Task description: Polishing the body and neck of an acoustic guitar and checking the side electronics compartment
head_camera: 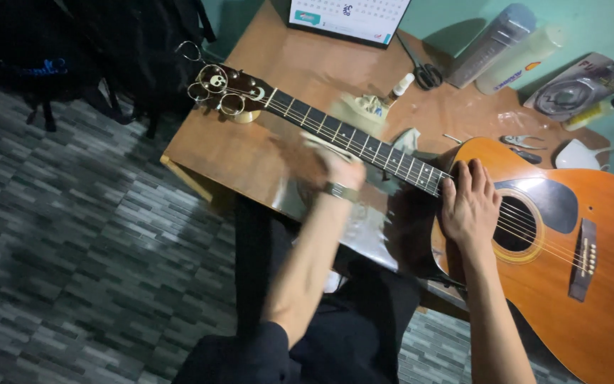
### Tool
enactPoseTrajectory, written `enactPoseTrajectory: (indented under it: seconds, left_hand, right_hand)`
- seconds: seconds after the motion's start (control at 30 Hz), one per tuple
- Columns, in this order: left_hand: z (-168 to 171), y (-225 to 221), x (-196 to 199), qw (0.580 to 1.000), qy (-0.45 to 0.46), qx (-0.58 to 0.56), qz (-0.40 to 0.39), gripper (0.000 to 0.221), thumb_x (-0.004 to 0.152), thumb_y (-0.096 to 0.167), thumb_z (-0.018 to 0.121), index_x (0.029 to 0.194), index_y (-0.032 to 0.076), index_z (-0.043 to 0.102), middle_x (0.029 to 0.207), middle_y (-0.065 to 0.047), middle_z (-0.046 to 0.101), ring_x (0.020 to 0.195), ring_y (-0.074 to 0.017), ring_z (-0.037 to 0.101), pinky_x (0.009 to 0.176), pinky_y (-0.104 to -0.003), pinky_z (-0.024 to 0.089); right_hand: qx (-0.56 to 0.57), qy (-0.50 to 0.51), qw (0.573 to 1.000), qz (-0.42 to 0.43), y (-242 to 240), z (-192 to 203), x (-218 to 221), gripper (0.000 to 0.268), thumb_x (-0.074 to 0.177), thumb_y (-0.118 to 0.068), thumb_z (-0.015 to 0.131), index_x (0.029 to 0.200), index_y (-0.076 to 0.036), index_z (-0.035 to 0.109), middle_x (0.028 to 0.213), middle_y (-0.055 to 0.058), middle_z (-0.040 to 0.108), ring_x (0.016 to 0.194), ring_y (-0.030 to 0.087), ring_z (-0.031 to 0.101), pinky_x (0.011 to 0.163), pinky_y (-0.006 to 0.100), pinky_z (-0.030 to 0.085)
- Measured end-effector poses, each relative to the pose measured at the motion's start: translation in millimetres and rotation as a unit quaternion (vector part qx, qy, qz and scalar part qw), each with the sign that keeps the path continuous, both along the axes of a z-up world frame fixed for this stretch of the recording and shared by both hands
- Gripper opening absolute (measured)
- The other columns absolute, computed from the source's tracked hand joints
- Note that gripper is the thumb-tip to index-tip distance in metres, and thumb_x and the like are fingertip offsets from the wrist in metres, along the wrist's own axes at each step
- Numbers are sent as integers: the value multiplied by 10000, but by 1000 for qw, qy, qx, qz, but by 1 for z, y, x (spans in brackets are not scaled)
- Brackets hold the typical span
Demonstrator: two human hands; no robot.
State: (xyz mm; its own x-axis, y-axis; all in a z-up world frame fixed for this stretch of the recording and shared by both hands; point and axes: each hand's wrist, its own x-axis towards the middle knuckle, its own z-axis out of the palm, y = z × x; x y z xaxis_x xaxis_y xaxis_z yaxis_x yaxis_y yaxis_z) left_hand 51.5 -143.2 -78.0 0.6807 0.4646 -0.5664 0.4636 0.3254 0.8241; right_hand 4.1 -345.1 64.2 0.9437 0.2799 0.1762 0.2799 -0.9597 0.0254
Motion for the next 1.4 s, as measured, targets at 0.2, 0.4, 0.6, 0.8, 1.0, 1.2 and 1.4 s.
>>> enactPoseTrajectory:
  seconds: [0.2,0.4,0.6,0.8,1.0,1.2,1.4]
  left_hand:
    - [58,178,22,768,-295,-357,442,460,1088,421,417,1317,24,459,1357,-206,531,1238,-190,524,1041,-324,449]
    - [111,144,6,818,-255,-295,423,664,1067,533,373,1544,77,299,1603,-199,330,1463,-262,376,1230,-389,296]
    - [174,118,-25,908,-157,-168,349,738,1029,549,437,1569,76,264,1623,-245,304,1479,-323,380,1247,-440,288]
    - [165,158,-26,743,-314,-399,437,766,1029,591,370,1621,128,219,1699,-156,156,1547,-288,213,1271,-467,210]
    - [145,152,-19,741,-365,-387,410,709,1050,547,424,1595,114,288,1691,-142,220,1529,-254,279,1275,-433,243]
    - [107,156,-20,685,-401,-433,427,505,1062,425,471,1422,70,466,1517,-183,472,1375,-289,498,1194,-484,375]
    - [30,171,-10,702,-401,-420,412,313,988,340,585,1194,108,549,1234,-152,619,1163,-281,636,1089,-482,491]
  right_hand:
    - [4,-29,999,15,-5,-8,2,604,1150,-501,275,1555,-86,443,1553,234,436,1444,426,416,1070,552,355]
    - [24,-1,1000,0,0,-1,0,621,1147,-518,245,1562,-90,418,1560,234,412,1454,439,386,1091,562,332]
    - [24,0,1000,2,5,7,-5,598,1152,-482,253,1565,-79,412,1554,255,418,1449,455,390,1094,575,330]
    - [24,10,1000,-4,3,5,-3,621,1151,-500,231,1567,-78,413,1562,251,414,1464,435,377,1099,566,323]
    - [23,-5,1000,2,-1,0,-1,608,1143,-496,263,1554,-81,431,1557,244,422,1456,431,391,1091,561,338]
    - [38,-12,999,9,-2,-1,-1,602,1150,-491,268,1546,-74,449,1541,252,434,1445,431,397,1089,548,329]
    - [45,-17,999,8,-2,-2,0,604,1143,-502,288,1540,-79,457,1541,243,439,1448,425,396,1090,552,329]
